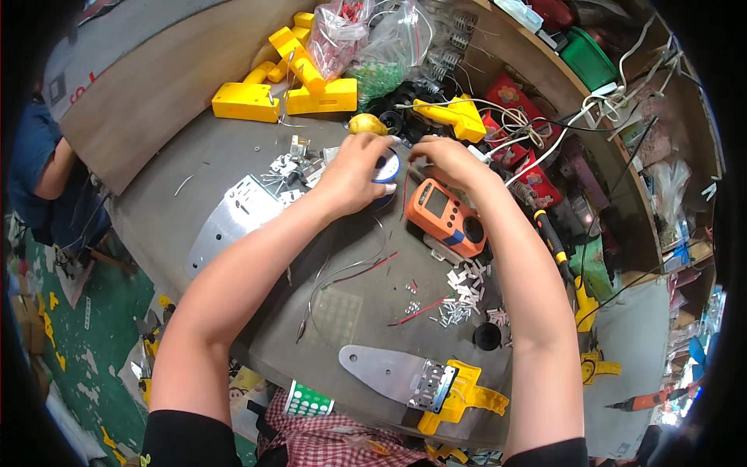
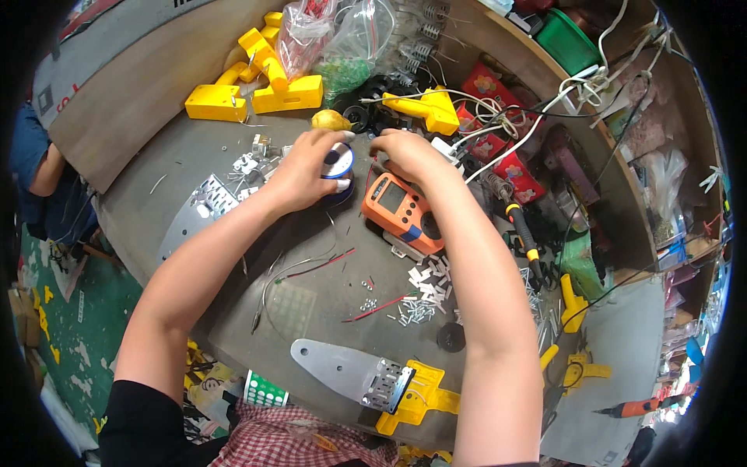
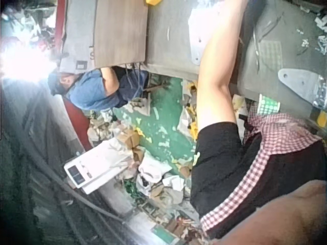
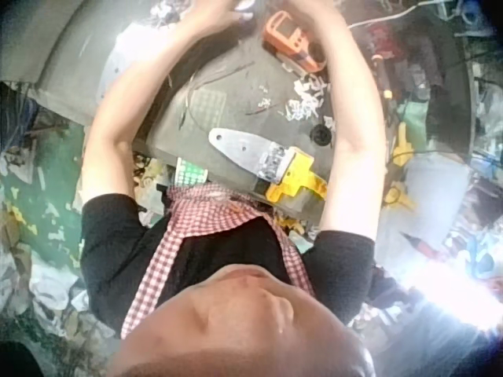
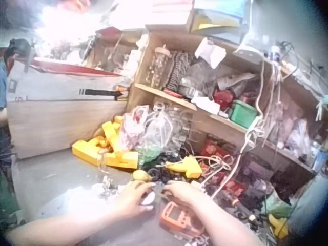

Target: Assembling internal components and screws into a yellow plastic housing for an industrial tool.

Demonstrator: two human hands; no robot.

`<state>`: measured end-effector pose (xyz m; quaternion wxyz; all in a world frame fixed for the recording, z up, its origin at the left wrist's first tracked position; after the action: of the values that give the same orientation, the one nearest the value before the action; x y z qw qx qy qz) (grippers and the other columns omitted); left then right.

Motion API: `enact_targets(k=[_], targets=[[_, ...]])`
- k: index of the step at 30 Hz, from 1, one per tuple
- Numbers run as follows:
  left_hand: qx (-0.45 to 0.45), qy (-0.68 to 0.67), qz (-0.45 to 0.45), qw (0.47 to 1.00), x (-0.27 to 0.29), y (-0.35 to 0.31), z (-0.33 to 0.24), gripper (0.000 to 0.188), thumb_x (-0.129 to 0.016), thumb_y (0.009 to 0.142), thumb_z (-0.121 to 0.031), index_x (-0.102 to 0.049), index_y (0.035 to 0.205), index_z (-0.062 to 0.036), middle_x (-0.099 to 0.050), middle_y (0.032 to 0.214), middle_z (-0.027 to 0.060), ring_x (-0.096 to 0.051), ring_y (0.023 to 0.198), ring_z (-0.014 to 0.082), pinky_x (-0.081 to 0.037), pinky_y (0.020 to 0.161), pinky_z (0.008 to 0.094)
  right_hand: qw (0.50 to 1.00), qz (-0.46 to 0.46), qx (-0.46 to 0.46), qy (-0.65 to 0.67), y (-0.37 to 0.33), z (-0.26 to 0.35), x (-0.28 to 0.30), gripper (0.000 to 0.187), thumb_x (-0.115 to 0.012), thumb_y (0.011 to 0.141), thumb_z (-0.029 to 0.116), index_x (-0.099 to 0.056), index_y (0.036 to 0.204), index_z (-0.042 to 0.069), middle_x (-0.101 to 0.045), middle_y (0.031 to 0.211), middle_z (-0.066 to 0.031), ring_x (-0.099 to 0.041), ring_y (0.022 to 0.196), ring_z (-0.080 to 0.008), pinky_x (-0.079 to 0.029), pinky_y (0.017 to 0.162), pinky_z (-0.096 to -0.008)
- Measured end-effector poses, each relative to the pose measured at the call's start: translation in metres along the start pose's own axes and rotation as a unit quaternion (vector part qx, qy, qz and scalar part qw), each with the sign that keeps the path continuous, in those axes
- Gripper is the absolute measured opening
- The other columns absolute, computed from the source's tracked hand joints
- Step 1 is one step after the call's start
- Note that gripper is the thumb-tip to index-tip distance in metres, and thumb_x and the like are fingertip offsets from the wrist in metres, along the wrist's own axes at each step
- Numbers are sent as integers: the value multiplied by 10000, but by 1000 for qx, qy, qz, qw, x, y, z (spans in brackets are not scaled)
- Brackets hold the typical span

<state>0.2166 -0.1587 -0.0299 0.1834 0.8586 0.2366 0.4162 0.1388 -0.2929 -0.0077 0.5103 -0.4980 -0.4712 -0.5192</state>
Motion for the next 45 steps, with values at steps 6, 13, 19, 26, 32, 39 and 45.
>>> enact_targets(k=[6,13,19,26,32,39,45], targets=[[66,-16,-28,997,1,18,13,725,-796,614,-148,-464,1257,-100,-502,1202,167,-455,1160,348,-392,978,399,987,86,4,-133,30,-17,-31,237,-562,757,60,-628,981,98,-626,1004,-103,-620,937,-316,-507,794,-422],[-1,-3,10,1000,25,21,6,625,-739,677,-123,-465,1230,-22,-531,1154,187,-485,1144,325,-387,981,385,952,-226,-162,-132,-59,18,84,115,-541,745,10,-505,854,1,-596,795,-189,-588,729,-385,-453,626,-466],[-92,172,156,968,15,-21,-15,266,-597,751,-63,-547,1010,-28,-594,972,115,-555,1000,276,-428,895,370,867,-229,-309,316,-182,59,53,156,-533,855,-17,-568,1007,-1,-594,809,-32,-549,641,-73,-439,592,-212],[-299,350,228,858,-9,-21,-33,52,-528,791,-135,-512,833,-108,-598,926,46,-539,961,183,-387,907,331,739,-190,-417,494,-271,64,-3,136,-561,867,19,-604,986,-30,-620,789,-44,-542,591,-59,-416,507,-194],[-216,245,192,926,12,-19,-42,197,-581,738,13,-538,916,-59,-599,957,70,-571,952,193,-421,896,351,666,-229,-431,564,-295,34,-47,150,-589,848,47,-592,979,-28,-613,729,-49,-531,590,-56,-375,489,-181],[189,-299,44,934,35,-16,-59,350,-469,858,12,-404,1195,-60,-500,991,67,-590,850,186,-510,718,302,901,-199,-354,155,-203,29,-29,198,-662,748,156,-677,907,38,-663,882,-155,-628,864,-336,-495,785,-411],[362,-354,140,851,-23,-59,-61,428,-476,839,4,-391,1258,-17,-483,1113,125,-585,986,222,-526,784,337,898,-176,-401,50,-186,30,-47,138,-638,713,142,-643,809,42,-655,850,-150,-637,824,-335,-511,729,-446]])
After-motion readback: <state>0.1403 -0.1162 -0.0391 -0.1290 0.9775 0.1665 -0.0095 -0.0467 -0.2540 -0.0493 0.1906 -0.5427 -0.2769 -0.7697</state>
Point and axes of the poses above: each hand's wrist, its own y-axis towards the middle knuckle, its own x-axis out of the back of the hand, z = x × y, the point moved 6 cm from there along y, towards the middle knuckle
